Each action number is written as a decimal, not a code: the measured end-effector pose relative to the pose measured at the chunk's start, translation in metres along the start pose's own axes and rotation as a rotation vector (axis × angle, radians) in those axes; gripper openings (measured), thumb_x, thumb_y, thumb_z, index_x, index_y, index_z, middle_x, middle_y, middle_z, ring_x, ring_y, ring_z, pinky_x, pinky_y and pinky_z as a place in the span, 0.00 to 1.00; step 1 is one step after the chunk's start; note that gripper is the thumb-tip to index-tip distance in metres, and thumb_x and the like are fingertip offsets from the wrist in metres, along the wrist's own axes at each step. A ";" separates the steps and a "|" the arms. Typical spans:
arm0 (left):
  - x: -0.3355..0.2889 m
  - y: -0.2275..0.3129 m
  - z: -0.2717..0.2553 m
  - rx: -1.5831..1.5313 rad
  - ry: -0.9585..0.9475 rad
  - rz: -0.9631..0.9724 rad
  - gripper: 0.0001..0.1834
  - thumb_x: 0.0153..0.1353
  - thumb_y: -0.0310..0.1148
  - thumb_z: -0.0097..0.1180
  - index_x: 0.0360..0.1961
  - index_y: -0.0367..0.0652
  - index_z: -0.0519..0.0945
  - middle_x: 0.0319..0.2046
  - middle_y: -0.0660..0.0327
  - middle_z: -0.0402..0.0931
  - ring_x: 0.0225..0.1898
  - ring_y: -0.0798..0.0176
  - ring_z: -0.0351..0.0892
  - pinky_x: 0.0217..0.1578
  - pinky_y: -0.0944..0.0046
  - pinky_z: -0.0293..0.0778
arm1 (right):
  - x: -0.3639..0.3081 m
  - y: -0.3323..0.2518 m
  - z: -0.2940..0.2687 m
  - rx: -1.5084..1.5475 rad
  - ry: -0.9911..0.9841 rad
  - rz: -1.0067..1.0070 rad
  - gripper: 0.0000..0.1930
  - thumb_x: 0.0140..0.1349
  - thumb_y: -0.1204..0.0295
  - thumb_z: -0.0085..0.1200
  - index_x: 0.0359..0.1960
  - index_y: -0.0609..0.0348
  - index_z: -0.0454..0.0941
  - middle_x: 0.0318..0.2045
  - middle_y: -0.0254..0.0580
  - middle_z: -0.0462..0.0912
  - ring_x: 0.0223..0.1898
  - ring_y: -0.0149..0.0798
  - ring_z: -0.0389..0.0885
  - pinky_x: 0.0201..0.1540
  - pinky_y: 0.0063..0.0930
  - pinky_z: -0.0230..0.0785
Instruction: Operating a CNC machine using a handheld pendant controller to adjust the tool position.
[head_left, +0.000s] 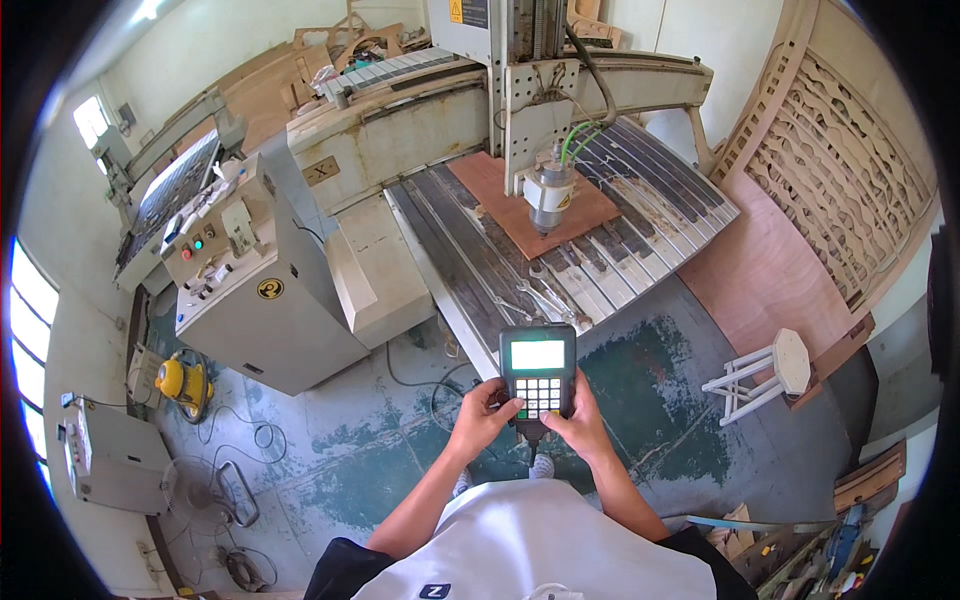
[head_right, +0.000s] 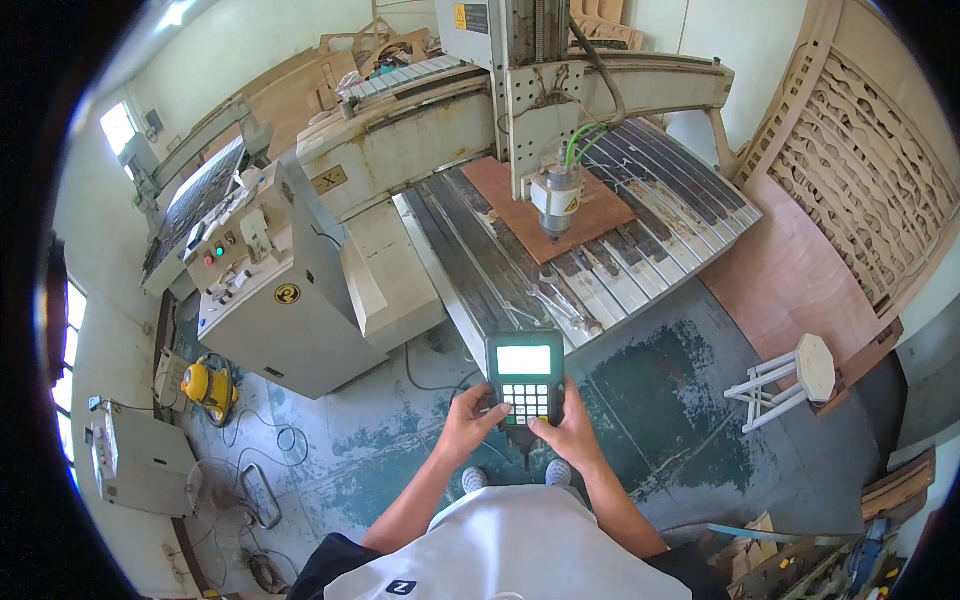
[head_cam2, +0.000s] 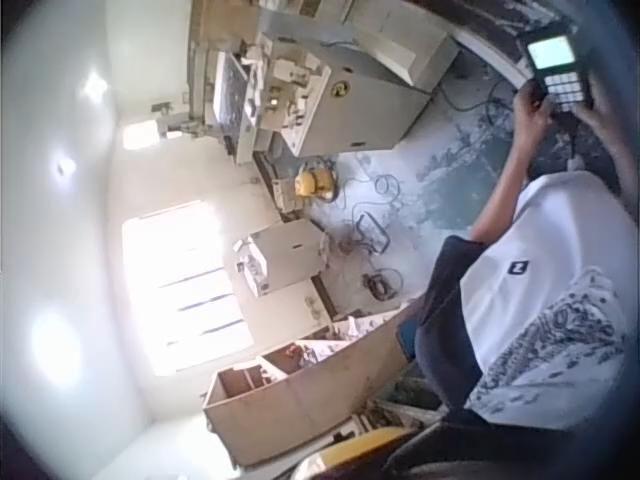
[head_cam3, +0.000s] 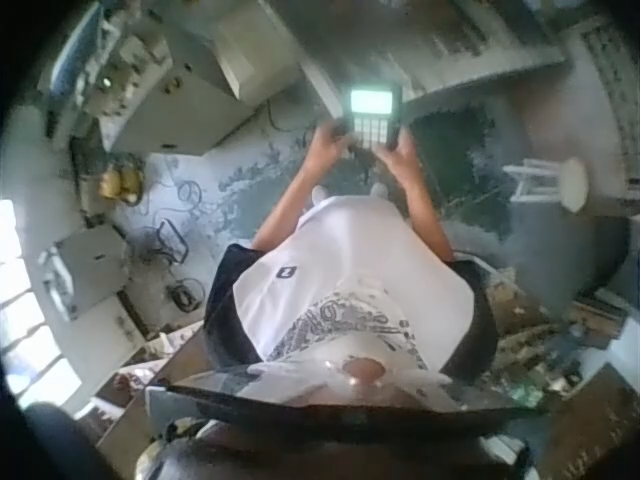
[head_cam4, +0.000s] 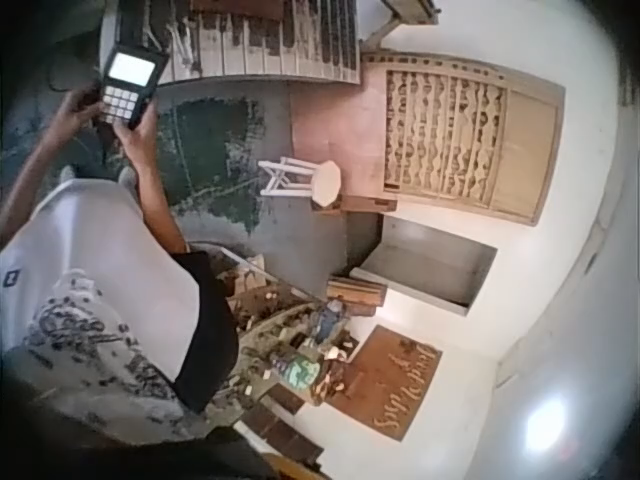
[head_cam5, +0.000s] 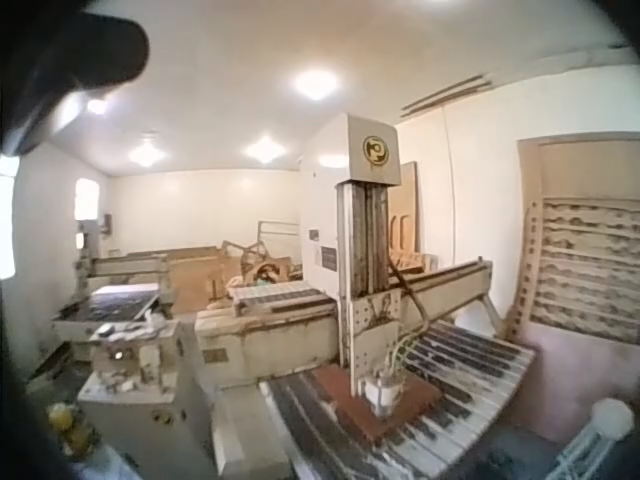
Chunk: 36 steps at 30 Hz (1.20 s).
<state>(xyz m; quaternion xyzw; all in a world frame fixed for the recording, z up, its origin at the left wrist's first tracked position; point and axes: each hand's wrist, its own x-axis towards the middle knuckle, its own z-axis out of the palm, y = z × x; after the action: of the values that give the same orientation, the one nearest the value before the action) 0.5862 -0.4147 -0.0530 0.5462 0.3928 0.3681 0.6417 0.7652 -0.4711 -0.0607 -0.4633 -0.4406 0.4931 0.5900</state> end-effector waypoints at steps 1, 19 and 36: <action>0.000 -0.001 0.000 -0.003 -0.002 0.005 0.14 0.61 0.27 0.60 0.45 0.28 0.76 0.35 0.57 0.80 0.38 0.71 0.78 0.40 0.67 0.75 | 0.000 0.001 0.000 -0.004 -0.004 -0.008 0.42 0.51 0.83 0.59 0.68 0.65 0.51 0.52 0.45 0.72 0.54 0.35 0.74 0.57 0.32 0.67; 0.002 0.001 0.001 0.019 0.007 0.004 0.13 0.61 0.27 0.60 0.44 0.29 0.77 0.33 0.59 0.80 0.36 0.72 0.77 0.39 0.67 0.75 | 0.001 0.004 -0.002 0.006 -0.004 0.003 0.41 0.51 0.82 0.59 0.68 0.65 0.52 0.54 0.45 0.71 0.56 0.37 0.72 0.60 0.33 0.64; 0.004 0.003 0.000 0.006 0.004 -0.021 0.15 0.61 0.27 0.60 0.46 0.28 0.76 0.35 0.58 0.80 0.37 0.71 0.77 0.40 0.68 0.75 | 0.003 0.003 -0.002 0.027 0.001 0.022 0.41 0.51 0.83 0.58 0.68 0.64 0.52 0.54 0.44 0.72 0.56 0.36 0.72 0.60 0.34 0.64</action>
<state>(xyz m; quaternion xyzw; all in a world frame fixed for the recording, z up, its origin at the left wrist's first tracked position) 0.5882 -0.4111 -0.0506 0.5432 0.4010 0.3612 0.6431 0.7666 -0.4683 -0.0641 -0.4604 -0.4285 0.5050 0.5911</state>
